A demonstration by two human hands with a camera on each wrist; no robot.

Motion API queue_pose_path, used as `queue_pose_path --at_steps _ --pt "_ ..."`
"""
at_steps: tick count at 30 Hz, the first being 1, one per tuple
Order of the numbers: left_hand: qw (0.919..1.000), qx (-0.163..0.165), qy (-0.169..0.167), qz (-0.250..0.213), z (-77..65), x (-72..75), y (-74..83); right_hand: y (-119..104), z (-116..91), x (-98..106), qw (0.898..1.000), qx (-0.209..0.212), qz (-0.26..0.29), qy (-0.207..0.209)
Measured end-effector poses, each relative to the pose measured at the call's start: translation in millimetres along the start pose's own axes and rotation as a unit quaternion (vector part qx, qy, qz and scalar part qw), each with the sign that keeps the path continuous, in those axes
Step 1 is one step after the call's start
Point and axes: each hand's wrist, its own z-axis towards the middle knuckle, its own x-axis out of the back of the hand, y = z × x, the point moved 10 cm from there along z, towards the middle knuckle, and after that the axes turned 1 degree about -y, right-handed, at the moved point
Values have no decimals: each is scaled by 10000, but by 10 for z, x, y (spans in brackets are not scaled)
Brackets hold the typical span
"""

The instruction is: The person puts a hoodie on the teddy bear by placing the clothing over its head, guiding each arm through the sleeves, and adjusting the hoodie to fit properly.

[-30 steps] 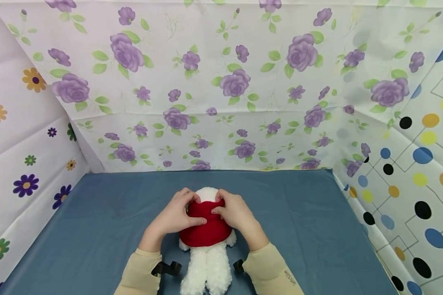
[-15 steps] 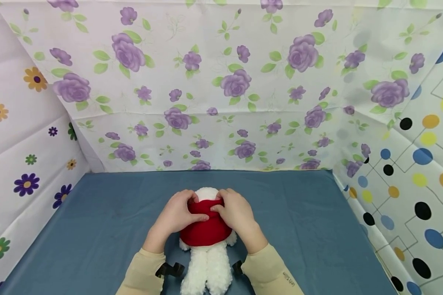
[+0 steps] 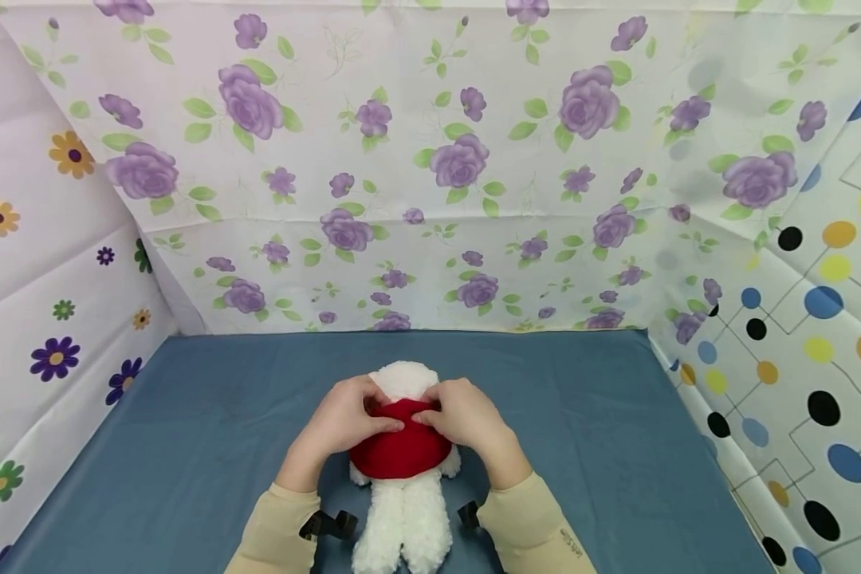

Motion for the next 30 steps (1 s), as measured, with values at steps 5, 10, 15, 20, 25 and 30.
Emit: queue_pose_path --at_steps 5,10,15,20,25,30 --pt "9984 -270 -440 -250 -22 -44 23 41 -24 -49 9985 -109 226 -477" --pt "9965 -239 -598 -529 -31 -28 19 81 -42 2 9984 -403 -159 -354" --pt "9932 -46 -930 -692 -37 -73 -37 46 -36 -23 9987 -242 -25 -453" --pt "9910 133 -1089 -764 -19 -103 -111 99 -29 -45 9978 -496 -130 -421" --pt "9909 291 -1056 -781 -6 -76 -204 225 -52 -85 9927 -1022 -388 -503" --pt "9940 497 -281 -930 -29 189 -315 266 -53 -4 9924 -1092 -3 -561"
